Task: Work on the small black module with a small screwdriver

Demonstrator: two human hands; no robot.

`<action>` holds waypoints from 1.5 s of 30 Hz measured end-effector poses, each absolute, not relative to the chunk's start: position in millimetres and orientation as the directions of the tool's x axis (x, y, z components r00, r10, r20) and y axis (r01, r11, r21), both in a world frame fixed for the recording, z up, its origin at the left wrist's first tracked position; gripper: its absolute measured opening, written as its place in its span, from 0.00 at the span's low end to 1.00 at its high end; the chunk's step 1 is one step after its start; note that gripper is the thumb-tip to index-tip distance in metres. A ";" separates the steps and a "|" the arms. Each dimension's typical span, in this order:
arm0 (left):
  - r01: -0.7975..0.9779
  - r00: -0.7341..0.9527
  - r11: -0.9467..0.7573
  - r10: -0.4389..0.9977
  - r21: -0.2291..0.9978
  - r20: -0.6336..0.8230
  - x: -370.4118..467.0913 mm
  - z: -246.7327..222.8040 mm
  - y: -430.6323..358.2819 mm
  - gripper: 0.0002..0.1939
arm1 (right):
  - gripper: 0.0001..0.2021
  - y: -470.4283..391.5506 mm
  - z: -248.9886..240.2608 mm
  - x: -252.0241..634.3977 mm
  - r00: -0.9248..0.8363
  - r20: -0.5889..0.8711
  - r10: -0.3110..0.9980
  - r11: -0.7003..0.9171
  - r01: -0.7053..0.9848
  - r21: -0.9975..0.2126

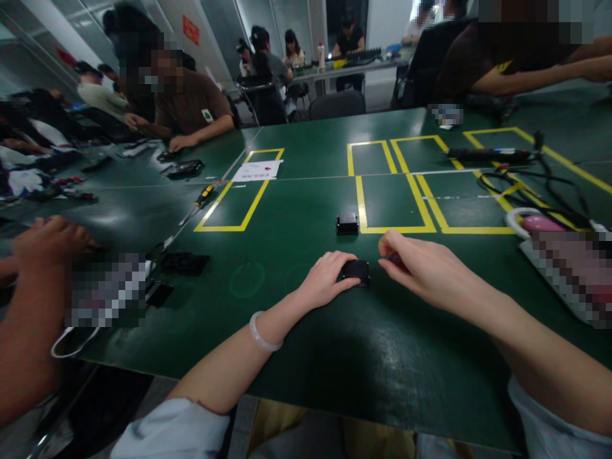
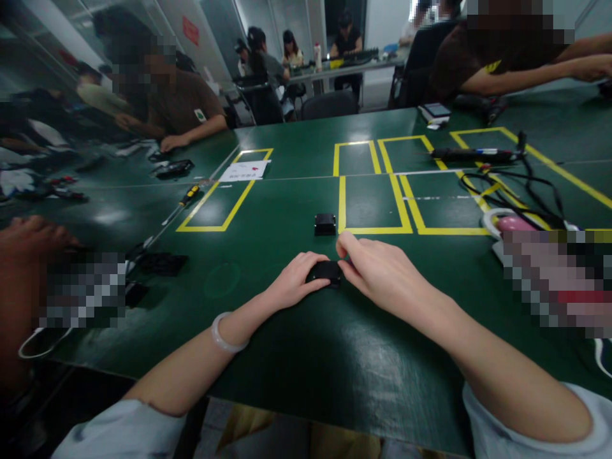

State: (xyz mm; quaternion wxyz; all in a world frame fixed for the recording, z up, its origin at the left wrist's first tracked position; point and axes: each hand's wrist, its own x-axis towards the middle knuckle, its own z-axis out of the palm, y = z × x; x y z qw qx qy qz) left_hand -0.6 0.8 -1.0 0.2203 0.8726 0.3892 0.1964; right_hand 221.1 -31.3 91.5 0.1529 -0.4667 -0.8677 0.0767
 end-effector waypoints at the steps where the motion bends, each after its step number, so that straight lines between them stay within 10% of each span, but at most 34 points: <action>1: 0.592 0.620 -0.600 0.766 0.538 0.171 -0.6 -0.7 0.8 0.20 | 0.04 -31.0 91.5 222.1 -0.521 0.194 0.831 0.556 0.780 -0.288; 45: 0.596 0.617 -0.594 0.770 0.541 0.166 0.4 1.1 -0.4 0.18 | 0.07 -32.2 91.2 216.9 -0.482 0.211 0.850 0.523 0.821 -0.230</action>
